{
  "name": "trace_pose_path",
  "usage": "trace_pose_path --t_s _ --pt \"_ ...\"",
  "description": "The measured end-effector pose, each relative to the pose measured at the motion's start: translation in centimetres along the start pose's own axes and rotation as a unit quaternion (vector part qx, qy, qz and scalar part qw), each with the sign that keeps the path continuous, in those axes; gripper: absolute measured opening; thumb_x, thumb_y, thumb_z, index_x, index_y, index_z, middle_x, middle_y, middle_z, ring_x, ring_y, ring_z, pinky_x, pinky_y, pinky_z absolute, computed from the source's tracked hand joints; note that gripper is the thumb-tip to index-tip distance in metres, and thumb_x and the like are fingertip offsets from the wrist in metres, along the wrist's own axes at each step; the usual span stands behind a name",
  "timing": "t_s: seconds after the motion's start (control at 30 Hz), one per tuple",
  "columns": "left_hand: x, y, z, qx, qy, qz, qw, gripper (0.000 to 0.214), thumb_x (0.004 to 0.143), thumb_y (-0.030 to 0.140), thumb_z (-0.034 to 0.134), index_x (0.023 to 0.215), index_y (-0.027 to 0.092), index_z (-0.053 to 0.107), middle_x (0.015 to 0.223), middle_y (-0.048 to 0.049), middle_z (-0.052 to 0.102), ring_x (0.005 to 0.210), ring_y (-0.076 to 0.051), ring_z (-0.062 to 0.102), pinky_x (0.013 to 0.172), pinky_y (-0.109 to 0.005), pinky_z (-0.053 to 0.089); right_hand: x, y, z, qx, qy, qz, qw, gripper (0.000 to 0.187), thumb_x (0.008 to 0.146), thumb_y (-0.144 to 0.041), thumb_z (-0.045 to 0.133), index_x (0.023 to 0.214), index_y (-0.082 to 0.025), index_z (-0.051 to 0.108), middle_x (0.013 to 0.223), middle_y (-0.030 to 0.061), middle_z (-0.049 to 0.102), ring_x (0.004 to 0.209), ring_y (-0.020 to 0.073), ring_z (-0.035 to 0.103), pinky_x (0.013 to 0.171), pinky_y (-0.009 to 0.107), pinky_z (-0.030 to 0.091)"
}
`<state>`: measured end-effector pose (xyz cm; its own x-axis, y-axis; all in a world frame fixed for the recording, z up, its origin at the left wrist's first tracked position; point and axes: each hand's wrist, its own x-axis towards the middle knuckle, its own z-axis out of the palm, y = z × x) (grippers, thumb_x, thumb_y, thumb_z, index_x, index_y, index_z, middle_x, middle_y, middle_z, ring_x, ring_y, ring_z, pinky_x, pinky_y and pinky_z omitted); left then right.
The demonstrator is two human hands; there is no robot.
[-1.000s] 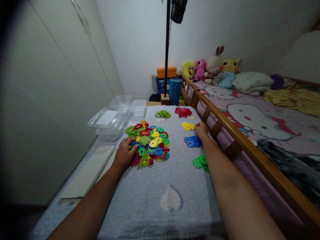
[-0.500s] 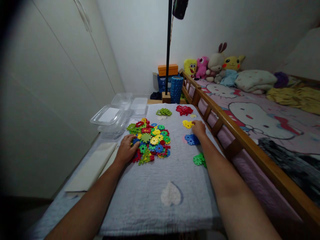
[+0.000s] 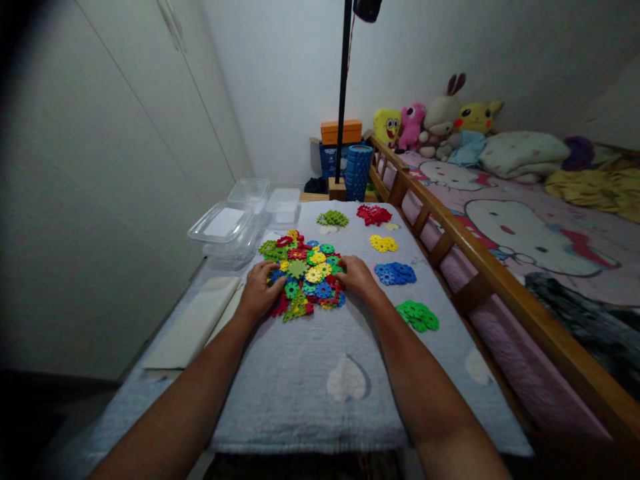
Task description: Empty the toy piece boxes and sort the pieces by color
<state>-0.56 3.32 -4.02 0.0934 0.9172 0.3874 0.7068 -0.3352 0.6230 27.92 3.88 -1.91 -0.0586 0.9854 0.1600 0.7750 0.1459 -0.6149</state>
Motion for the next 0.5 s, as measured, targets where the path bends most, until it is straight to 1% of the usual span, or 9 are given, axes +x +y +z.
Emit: trace_pose_path --t_s 0.13,0.2,0.27,0.33,0.4,0.5 --pt "0.0 0.1 0.0 0.004 -0.003 0.003 1.0 0.032 0.085 0.038 0.061 0.109 0.019 0.066 0.123 -0.0139 0.06 0.123 -0.031 0.054 0.112 -0.051 0.041 -0.2 0.3 0.0 0.055 0.012 0.031 0.998 0.015 0.065 -0.013 0.066 0.077 -0.021 0.063 0.069 -0.0039 0.063 0.066 0.0142 0.055 0.064 0.025 0.04" --pt "0.1 0.1 0.0 0.004 -0.005 0.005 1.0 0.033 0.085 0.039 0.061 0.11 0.018 0.066 0.123 -0.0146 0.06 0.123 -0.031 0.054 0.112 -0.05 0.041 -0.2 0.3 -0.2 0.081 0.014 0.035 0.996 0.012 0.066 -0.014 0.064 0.075 -0.021 0.063 0.068 -0.0037 0.062 0.064 0.014 0.055 0.063 0.025 0.04" --pt "0.1 0.1 0.0 0.004 -0.004 0.005 1.0 0.033 0.085 0.039 0.061 0.11 0.018 0.066 0.123 -0.0143 0.06 0.123 -0.031 0.055 0.112 -0.05 0.041 -0.2 0.3 -0.9 0.104 0.011 0.036 0.994 0.008 0.067 -0.016 0.063 0.074 -0.02 0.063 0.069 -0.0026 0.063 0.064 0.0141 0.055 0.063 0.026 0.041" --pt "0.1 0.2 -0.1 0.004 -0.002 0.005 1.0 0.033 0.084 0.039 0.062 0.11 0.019 0.066 0.123 -0.0136 0.06 0.123 -0.031 0.055 0.112 -0.049 0.041 -0.4 0.5 -2.2 0.127 0.004 0.042 0.991 0.005 0.068 -0.02 0.062 0.073 -0.019 0.063 0.069 -0.0017 0.064 0.065 0.0143 0.056 0.063 0.026 0.041" --pt "0.0 0.3 -0.2 0.005 -0.005 0.004 1.0 0.033 0.085 0.039 0.062 0.111 0.019 0.066 0.124 -0.0133 0.06 0.123 -0.031 0.054 0.112 -0.049 0.04 -1.0 1.0 -3.8 0.149 0.004 0.057 0.987 0.008 0.068 -0.024 0.063 0.075 -0.019 0.063 0.068 -0.0017 0.063 0.064 0.0141 0.056 0.061 0.025 0.041" --pt "0.0 0.4 -0.3 0.011 -0.014 0.004 1.0 0.035 0.086 0.039 0.061 0.112 0.017 0.065 0.125 -0.0148 0.06 0.124 -0.031 0.054 0.112 -0.049 0.04 -2.6 2.4 -6.7 0.169 0.008 0.088 0.982 0.015 0.067 -0.028 0.065 0.078 -0.019 0.064 0.066 -0.0027 0.062 0.06 0.0132 0.053 0.057 0.025 0.039"
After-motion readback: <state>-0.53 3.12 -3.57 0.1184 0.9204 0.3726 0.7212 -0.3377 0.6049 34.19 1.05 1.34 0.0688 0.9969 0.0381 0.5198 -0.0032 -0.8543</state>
